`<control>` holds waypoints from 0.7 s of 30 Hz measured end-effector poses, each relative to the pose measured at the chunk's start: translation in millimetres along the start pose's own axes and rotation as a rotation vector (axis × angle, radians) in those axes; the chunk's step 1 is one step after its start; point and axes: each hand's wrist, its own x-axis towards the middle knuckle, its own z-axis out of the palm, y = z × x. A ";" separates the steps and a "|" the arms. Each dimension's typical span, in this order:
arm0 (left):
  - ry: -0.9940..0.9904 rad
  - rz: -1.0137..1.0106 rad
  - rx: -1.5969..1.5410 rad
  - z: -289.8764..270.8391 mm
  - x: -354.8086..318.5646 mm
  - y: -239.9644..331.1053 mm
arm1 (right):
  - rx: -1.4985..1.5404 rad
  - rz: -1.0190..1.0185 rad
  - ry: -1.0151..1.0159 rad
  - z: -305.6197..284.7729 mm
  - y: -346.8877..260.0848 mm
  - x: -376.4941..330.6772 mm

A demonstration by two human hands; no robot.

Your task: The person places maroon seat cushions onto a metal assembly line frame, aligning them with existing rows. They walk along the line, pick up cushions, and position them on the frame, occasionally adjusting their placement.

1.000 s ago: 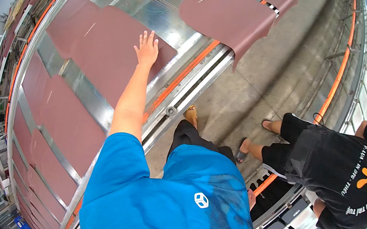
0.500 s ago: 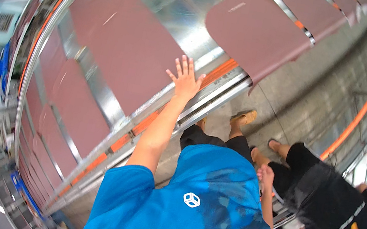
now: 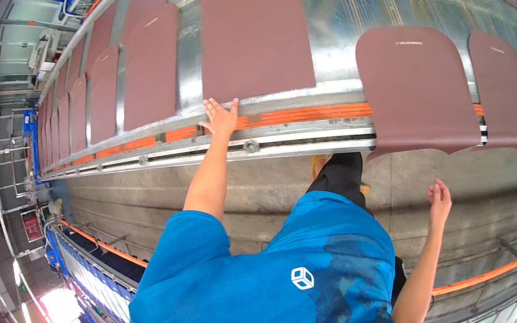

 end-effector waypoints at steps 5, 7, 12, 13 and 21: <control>-0.043 0.032 -0.010 -1.0 -1.1 -2.9 | 0.091 0.173 0.048 -16.4 11.5 18.9; -0.103 0.064 0.068 -10.3 19.1 -8.6 | 0.118 0.269 0.123 -15.2 -1.2 21.7; -0.362 0.152 0.180 -40.4 81.8 -14.3 | -0.053 0.210 0.193 -41.2 28.1 90.5; -0.376 0.120 0.195 -37.9 83.2 2.4 | -0.125 0.184 0.201 -50.0 34.5 105.7; 0.007 0.457 -0.291 18.3 -104.3 154.0 | -0.046 0.271 0.132 -86.7 32.1 158.3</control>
